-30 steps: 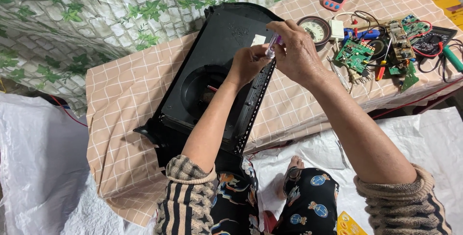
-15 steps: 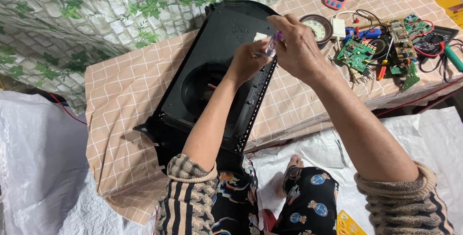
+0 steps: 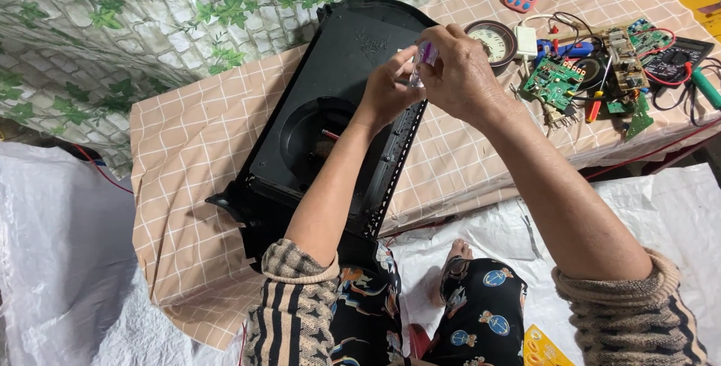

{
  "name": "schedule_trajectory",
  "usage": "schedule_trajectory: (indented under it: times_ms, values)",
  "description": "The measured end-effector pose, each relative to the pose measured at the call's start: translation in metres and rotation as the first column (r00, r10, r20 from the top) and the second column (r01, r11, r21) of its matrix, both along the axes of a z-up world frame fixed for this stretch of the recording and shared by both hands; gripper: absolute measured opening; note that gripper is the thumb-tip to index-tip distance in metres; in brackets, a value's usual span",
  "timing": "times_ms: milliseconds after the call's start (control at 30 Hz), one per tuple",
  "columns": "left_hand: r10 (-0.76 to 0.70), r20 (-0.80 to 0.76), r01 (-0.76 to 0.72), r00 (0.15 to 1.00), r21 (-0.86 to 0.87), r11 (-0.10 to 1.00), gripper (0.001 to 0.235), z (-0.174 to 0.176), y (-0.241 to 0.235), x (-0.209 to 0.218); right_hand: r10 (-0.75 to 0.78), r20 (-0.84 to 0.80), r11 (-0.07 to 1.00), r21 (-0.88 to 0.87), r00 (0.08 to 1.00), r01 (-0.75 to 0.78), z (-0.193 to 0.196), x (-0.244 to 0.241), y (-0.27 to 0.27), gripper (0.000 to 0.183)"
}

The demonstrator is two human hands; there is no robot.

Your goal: The person uses a screwdriver to unscrew and remove screws from the back of a black electronic device. They briefly lift a patterned cloth to access the device, then continue unscrewing and removing screws from the casing.

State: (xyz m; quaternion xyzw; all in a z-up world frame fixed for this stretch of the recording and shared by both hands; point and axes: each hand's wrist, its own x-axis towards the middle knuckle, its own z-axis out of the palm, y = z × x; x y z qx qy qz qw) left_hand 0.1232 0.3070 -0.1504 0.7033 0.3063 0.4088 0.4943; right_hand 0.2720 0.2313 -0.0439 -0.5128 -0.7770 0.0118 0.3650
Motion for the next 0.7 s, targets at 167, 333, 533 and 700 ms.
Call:
schedule_trajectory:
  times_ms: [167, 333, 533, 700]
  values:
    - [-0.098, 0.124, 0.111, 0.987, -0.102, 0.989, 0.02, 0.021, -0.011, -0.005, 0.032, 0.019, 0.988, -0.15, 0.999, -0.029, 0.021, -0.003, -0.009, 0.05]
    - [-0.077, 0.221, 0.08, 0.972, -0.005, 0.997, 0.027, 0.015, -0.012, -0.001, -0.073, 0.021, 0.996, 0.049, 0.997, 0.072, 0.012, -0.007, -0.005, 0.021]
    - [-0.163, 0.185, 0.16, 0.969, 0.032, 0.987, 0.041, 0.016, -0.005, -0.009, 0.063, 0.033, 0.998, -0.006, 0.997, -0.062, 0.023, -0.006, -0.007, 0.034]
    - [-0.02, 0.174, 0.02, 0.985, 0.006, 1.0, 0.01, 0.016, -0.011, -0.003, 0.023, 0.023, 0.996, -0.083, 0.999, -0.021, 0.028, -0.008, -0.011, 0.051]
